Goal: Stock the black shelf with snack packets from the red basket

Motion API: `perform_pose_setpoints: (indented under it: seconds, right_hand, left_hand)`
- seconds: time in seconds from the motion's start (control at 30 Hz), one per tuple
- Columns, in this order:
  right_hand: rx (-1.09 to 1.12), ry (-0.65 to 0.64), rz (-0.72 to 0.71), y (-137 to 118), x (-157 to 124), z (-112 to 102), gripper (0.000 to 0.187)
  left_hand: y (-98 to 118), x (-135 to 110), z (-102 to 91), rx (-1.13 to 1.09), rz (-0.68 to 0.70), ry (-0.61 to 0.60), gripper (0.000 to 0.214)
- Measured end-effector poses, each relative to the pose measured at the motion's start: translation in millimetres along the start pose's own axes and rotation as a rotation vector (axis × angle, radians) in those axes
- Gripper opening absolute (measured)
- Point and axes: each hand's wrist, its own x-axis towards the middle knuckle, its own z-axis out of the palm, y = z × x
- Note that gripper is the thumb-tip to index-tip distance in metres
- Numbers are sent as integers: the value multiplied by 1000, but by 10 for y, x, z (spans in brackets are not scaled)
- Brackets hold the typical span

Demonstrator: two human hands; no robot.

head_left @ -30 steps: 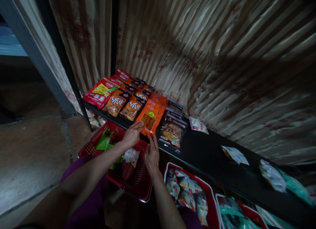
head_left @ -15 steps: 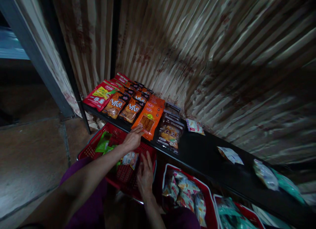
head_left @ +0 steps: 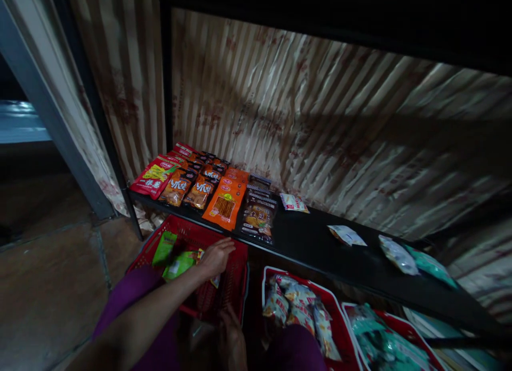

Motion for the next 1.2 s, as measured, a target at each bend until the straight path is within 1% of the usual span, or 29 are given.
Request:
perform_pose_setpoints:
  seconds: [0.07, 0.13, 0.2, 0.3, 0.37, 0.43, 0.47, 0.53, 0.6, 0.7, 0.77, 0.83, 0.9, 1.0, 1.1, 1.2]
  right_hand:
    - [35, -30, 15, 121, -91, -59, 33]
    - [65, -43, 15, 180, -135, -152, 34]
    - [89, -48, 25, 166, -139, -255, 34]
    - [97, -12, 76, 36, -91, -384, 36]
    - [99, 14, 102, -76, -28, -449, 39]
    - [113, 10, 113, -176, 75, -514, 43]
    - [122, 3, 117, -219, 147, -552, 44]
    - [134, 0, 122, -295, 342, -646, 46]
    - [139, 13, 112, -378, 611, -764, 46]
    - [145, 4, 42, -536, 1143, -951, 44]
    - [130, 8, -20, -651, 1567, -1048, 42]
    - [112, 29, -118, -756, 2022, -1100, 42]
    - [64, 27, -218, -840, 2487, -1104, 40]
    - [-65, 24, -291, -915, 3167, -1044, 41]
    - [-171, 31, -293, -925, 3778, -949, 44]
    - [-252, 25, -273, -887, 4283, -871, 46]
  left_hand:
    - [77, -98, 64, 16, 22, -49, 43]
    - [118, -209, 110, 41, 20, -60, 42]
    - [127, -315, 135, 64, 5, -48, 40]
    - [121, -395, 129, 85, 4, -15, 39]
    - [126, -353, 88, 93, 9, 14, 40]
    - [137, -223, 17, 100, 9, 69, 43]
    - [139, -132, -25, 105, 8, 110, 45]
    - [127, 82, -113, 124, 17, 243, 44]
    - [85, 300, -185, 147, -9, 350, 41]
    - [-18, 576, -228, 167, -149, 448, 39]
    - [-87, 707, -216, 170, -244, 464, 38]
    - [-139, 794, -187, 166, -290, 446, 38]
    - [-172, 845, -152, 162, -301, 410, 41]
    - [-207, 890, -98, 166, -309, 360, 48]
    - [-262, 949, -62, 173, -305, 346, 57]
    - [-347, 1049, -67, 183, -299, 347, 60]
